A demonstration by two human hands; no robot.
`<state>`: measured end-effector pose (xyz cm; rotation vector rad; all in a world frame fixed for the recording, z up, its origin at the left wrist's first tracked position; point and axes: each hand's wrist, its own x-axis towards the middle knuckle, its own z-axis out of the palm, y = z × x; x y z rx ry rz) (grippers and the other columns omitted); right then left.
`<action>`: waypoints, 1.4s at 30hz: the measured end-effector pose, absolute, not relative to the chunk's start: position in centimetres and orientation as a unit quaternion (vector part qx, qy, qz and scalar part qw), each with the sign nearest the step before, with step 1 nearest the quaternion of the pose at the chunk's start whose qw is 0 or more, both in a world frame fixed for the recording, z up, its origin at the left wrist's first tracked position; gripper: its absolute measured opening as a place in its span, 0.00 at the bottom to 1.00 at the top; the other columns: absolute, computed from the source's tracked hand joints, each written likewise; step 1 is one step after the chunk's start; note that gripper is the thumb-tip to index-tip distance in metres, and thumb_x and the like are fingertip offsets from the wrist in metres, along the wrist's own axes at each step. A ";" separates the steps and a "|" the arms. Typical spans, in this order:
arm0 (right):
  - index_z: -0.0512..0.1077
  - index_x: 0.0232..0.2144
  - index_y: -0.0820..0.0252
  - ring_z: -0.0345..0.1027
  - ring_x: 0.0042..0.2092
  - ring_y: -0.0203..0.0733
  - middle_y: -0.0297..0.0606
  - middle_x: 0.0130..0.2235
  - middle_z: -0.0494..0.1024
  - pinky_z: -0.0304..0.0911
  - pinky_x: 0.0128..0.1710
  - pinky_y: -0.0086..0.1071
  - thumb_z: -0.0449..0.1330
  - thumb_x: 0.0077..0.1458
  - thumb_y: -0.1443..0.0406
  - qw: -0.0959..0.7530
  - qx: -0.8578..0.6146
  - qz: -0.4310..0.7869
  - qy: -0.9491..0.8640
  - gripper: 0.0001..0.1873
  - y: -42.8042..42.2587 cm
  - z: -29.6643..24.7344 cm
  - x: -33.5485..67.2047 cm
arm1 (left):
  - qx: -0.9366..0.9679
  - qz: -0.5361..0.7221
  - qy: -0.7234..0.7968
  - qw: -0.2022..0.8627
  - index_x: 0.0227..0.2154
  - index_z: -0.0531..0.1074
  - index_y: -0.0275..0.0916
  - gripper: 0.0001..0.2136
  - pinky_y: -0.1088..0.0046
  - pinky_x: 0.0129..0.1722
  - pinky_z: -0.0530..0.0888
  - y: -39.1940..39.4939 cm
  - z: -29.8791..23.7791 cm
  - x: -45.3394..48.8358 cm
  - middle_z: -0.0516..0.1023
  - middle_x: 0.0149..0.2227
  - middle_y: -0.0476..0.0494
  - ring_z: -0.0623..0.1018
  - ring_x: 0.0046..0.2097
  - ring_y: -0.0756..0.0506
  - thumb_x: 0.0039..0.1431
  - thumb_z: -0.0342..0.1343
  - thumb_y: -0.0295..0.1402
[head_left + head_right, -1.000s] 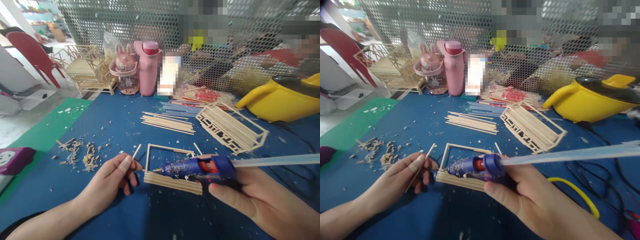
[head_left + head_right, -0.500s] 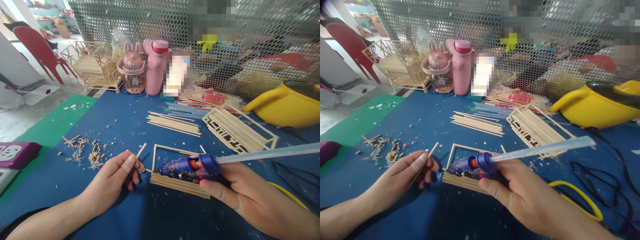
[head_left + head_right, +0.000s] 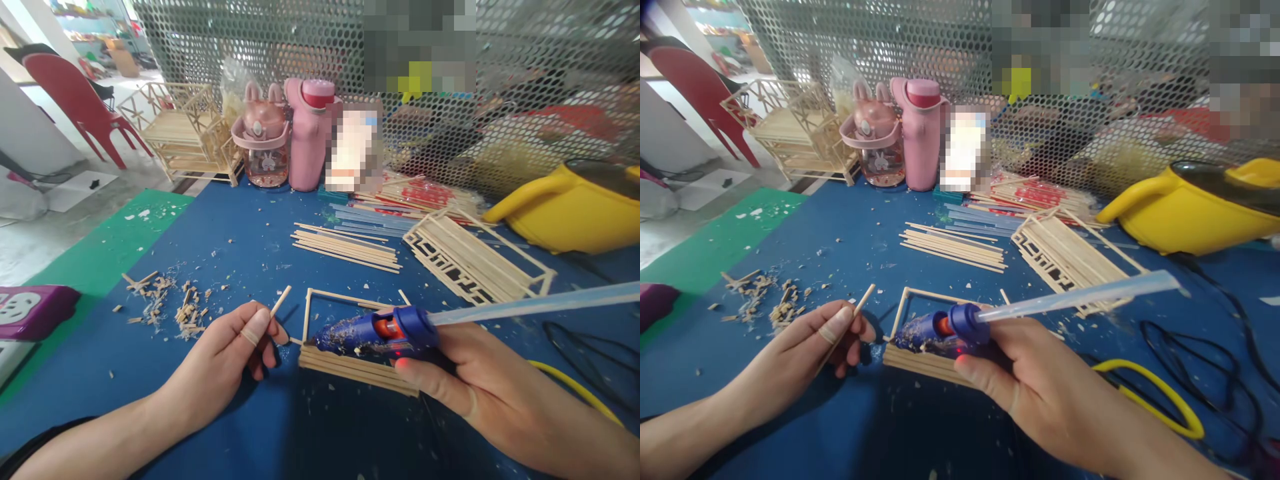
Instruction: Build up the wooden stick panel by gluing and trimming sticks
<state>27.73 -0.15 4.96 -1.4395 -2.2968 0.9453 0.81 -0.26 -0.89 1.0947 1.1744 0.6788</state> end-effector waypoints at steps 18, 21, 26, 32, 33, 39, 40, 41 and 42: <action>0.72 0.50 0.44 0.75 0.45 0.50 0.32 0.45 0.80 0.72 0.45 0.39 0.54 0.57 0.54 0.152 -0.479 0.272 -0.820 0.19 -0.3 4.7 27.7 | 0.503 0.262 0.549 0.613 0.31 0.69 0.38 0.24 0.79 0.19 0.57 -0.4 -0.7 0.8 0.61 0.17 0.55 0.59 0.20 0.53 0.61 0.41 0.54; 0.73 0.49 0.44 0.76 0.44 0.50 0.32 0.44 0.81 0.73 0.43 0.40 0.54 0.57 0.54 0.154 -0.484 0.252 -0.824 0.18 -0.4 4.8 28.0 | 0.506 0.268 0.544 0.613 0.28 0.68 0.38 0.23 0.79 0.20 0.55 -0.3 -0.7 0.8 0.57 0.18 0.55 0.58 0.21 0.54 0.61 0.42 0.53; 0.74 0.45 0.39 0.77 0.40 0.50 0.31 0.41 0.82 0.75 0.40 0.39 0.56 0.55 0.54 0.207 -0.528 0.163 -0.807 0.15 -2.1 5.1 31.9 | 0.505 0.275 0.547 0.608 0.27 0.67 0.38 0.22 0.79 0.21 0.55 -0.4 -1.0 0.6 0.58 0.22 0.54 0.56 0.23 0.54 0.61 0.44 0.53; 0.76 0.39 0.40 0.78 0.32 0.49 0.33 0.35 0.83 0.77 0.28 0.34 0.56 0.54 0.52 0.183 -0.595 0.126 -0.772 0.12 -5.1 5.5 37.8 | 0.497 0.304 0.541 0.606 0.34 0.69 0.41 0.18 0.79 0.23 0.61 -0.7 -1.6 0.1 0.70 0.32 0.49 0.66 0.29 0.52 0.59 0.49 0.52; 0.76 0.38 0.41 0.78 0.31 0.49 0.33 0.34 0.83 0.76 0.27 0.33 0.56 0.54 0.52 0.173 -0.595 0.128 -0.775 0.13 -5.3 5.6 38.1 | 0.504 0.301 0.541 0.602 0.36 0.69 0.42 0.17 0.79 0.23 0.62 -0.8 -1.7 0.0 0.71 0.33 0.49 0.68 0.30 0.51 0.59 0.50 0.51; 0.78 0.35 0.43 0.78 0.32 0.47 0.32 0.32 0.83 0.75 0.24 0.30 0.58 0.53 0.52 0.153 -0.586 0.093 -0.791 0.11 -5.4 5.7 37.8 | 0.607 0.272 0.540 0.516 0.38 0.71 0.43 0.15 0.78 0.35 0.70 -0.5 -2.0 -0.3 0.74 0.34 0.49 0.73 0.36 0.48 0.61 0.48 0.48; 0.78 0.36 0.43 0.78 0.32 0.47 0.33 0.31 0.83 0.75 0.23 0.30 0.58 0.53 0.52 0.153 -0.585 0.099 -0.790 0.12 -5.4 5.6 37.7 | 0.627 0.267 0.537 0.497 0.38 0.71 0.44 0.14 0.78 0.36 0.70 -0.5 -2.0 -0.3 0.73 0.33 0.50 0.73 0.36 0.49 0.61 0.49 0.47; 0.77 0.36 0.44 0.78 0.32 0.47 0.34 0.31 0.83 0.75 0.22 0.30 0.58 0.53 0.52 0.153 -0.583 0.107 -0.791 0.12 -5.3 5.6 37.7 | 0.645 0.261 0.534 0.480 0.37 0.71 0.44 0.13 0.79 0.35 0.71 -0.4 -1.9 -0.2 0.73 0.32 0.50 0.72 0.35 0.49 0.61 0.49 0.46; 0.78 0.36 0.45 0.78 0.31 0.47 0.34 0.30 0.82 0.74 0.22 0.30 0.57 0.54 0.52 0.153 -0.583 0.114 -0.790 0.12 -5.3 5.6 37.8 | 0.660 0.254 0.532 0.465 0.37 0.71 0.44 0.12 0.80 0.34 0.71 -0.3 -1.8 -0.2 0.73 0.31 0.51 0.72 0.33 0.49 0.61 0.49 0.46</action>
